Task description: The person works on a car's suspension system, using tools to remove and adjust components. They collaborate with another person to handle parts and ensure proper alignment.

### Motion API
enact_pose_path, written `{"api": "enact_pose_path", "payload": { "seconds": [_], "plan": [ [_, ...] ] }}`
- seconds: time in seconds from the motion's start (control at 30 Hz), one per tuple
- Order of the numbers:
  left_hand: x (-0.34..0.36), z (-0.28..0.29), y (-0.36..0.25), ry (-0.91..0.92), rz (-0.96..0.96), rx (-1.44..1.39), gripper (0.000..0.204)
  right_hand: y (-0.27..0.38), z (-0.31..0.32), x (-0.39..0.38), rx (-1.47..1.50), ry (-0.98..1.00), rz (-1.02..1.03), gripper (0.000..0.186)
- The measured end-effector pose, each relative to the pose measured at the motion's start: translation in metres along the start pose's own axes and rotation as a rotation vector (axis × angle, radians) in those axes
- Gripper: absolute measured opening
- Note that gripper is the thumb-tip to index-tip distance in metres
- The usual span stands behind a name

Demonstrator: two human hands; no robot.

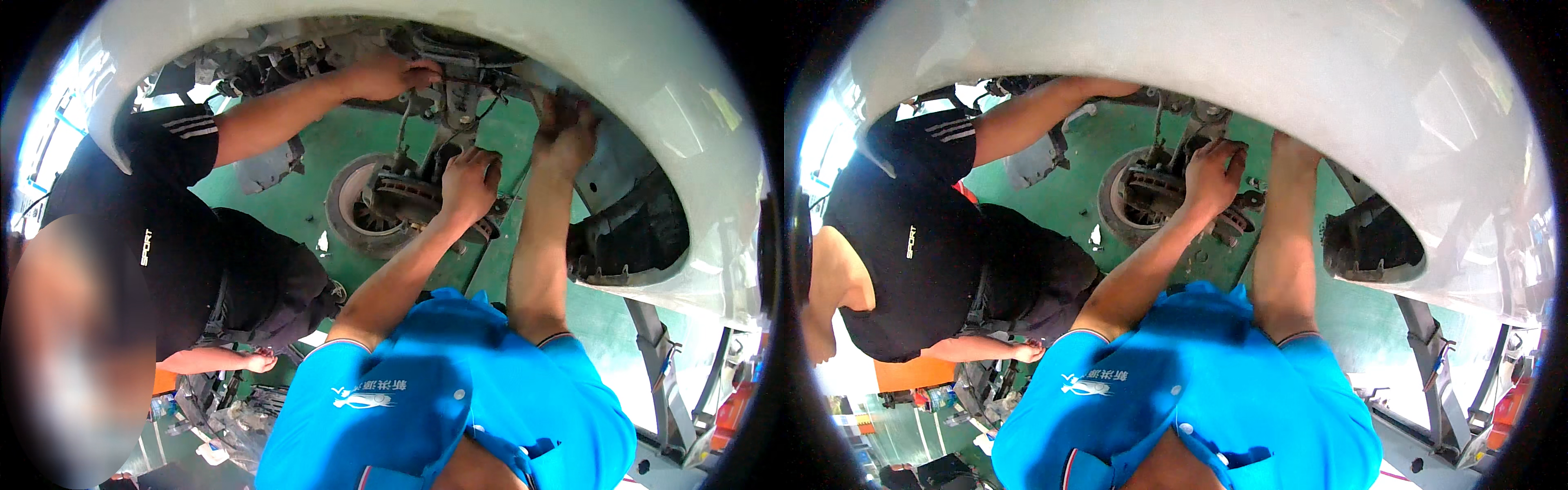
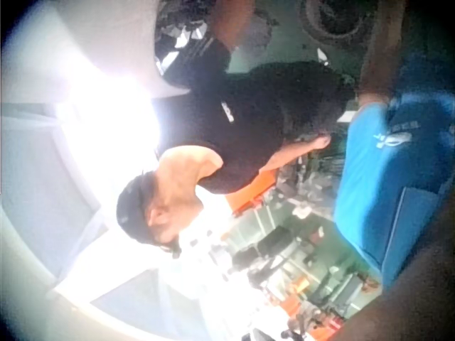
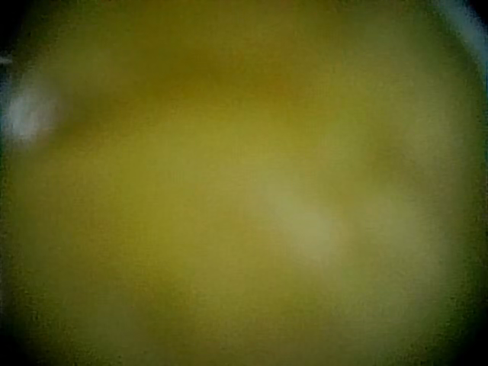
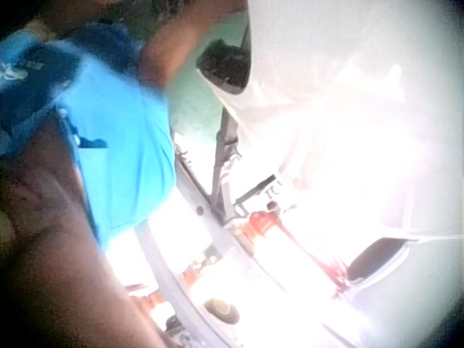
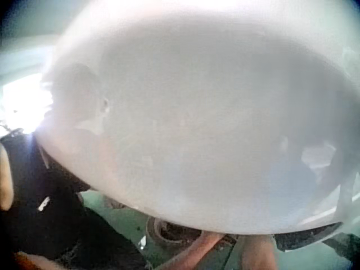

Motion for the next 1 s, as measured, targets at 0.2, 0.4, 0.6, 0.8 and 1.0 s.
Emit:
{"api": "enact_pose_path", "payload": {
  "seconds": [0.2,0.4,0.6,0.8,1.0],
  "plan": [
    [0.001,-0.001,0.018,0.011,0.055,0.008,0.011,-0.005,-0.033,0.035,-1.363,0.291,0.831,0.031],
    [0.006,0.008,0.021,0.018,0.017,-0.029,0.013,0.005,-0.045,0.023,-0.858,0.355,0.394,0.031],
    [0.007,0.009,0.02,0.019,0.053,-0.036,0.014,0.015,-0.028,0.033,0.192,0.388,-0.24,0.021],
    [0.008,0.01,0.02,0.035,0.033,-0.01,0.014,-0.045,0.002,0.017,0.62,-0.071,-0.401,0.016],
    [0.008,0.014,0.015,0.019,0.029,0.017,0.014,-0.076,0.012,0.002,0.839,-0.147,-0.63,0.023]
  ]
}}
Point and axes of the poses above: each hand's wrist, its own x-axis towards the middle knuckle, its own z-axis out of the back of the hand, y = z × x, the point moved 3 cm from there along x, towards the middle knuckle, and after that the axes turned 1 degree about y, right-handed, at the moved point
